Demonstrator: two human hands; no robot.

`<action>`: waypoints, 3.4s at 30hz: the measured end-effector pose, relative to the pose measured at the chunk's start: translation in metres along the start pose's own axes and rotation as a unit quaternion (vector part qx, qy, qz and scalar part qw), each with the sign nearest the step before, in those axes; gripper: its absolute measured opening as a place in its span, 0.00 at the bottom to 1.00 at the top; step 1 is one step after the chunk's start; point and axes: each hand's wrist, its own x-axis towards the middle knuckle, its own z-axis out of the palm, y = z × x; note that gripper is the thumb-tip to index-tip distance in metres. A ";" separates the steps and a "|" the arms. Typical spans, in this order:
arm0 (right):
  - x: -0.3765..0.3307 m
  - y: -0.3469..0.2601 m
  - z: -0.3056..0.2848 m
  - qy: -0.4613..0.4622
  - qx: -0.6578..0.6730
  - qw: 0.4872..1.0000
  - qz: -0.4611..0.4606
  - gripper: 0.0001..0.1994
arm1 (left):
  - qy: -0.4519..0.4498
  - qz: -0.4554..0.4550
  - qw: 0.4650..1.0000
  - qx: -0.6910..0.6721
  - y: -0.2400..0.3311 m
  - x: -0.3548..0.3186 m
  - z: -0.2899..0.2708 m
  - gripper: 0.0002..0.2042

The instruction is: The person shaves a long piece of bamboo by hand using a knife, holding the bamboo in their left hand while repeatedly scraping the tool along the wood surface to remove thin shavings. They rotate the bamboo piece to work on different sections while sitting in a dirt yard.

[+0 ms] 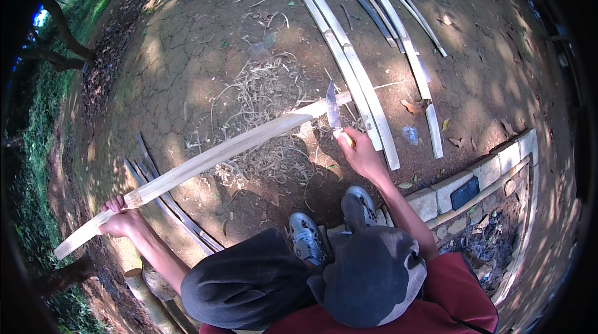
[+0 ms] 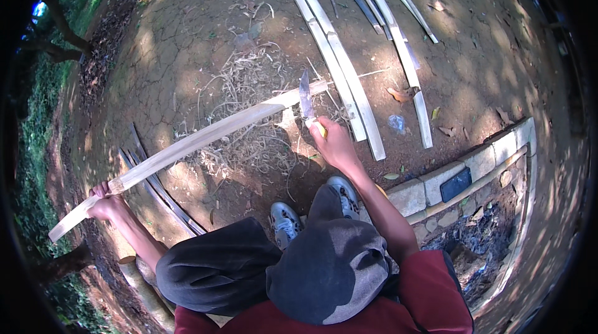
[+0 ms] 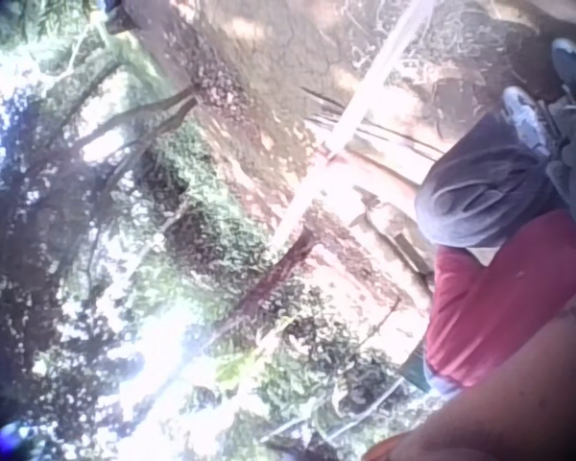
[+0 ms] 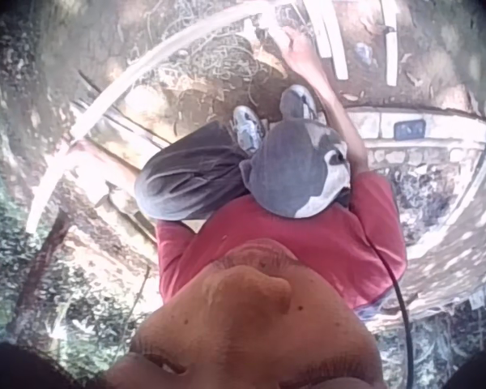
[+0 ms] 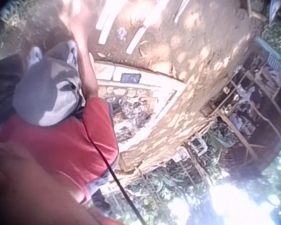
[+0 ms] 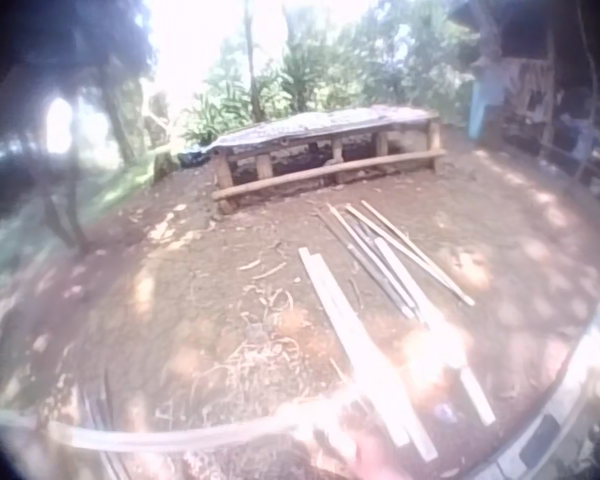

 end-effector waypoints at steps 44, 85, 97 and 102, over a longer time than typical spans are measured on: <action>0.035 -0.070 0.034 -0.068 0.498 0.838 0.212 0.19 | 0.171 0.059 0.982 -0.056 -0.023 -0.024 0.002 0.29; 0.112 -0.285 -0.024 -0.053 0.503 0.835 -0.216 0.13 | -0.267 -0.564 0.777 0.082 -0.096 -0.052 -0.084 0.33; 0.096 -0.465 -0.017 -0.324 0.344 0.798 -0.374 0.12 | -0.429 -0.043 0.893 0.129 0.153 0.007 0.134 0.31; 0.083 -0.487 0.002 -0.398 0.297 0.767 -0.407 0.15 | -0.436 0.178 0.879 0.077 0.238 -0.010 0.204 0.38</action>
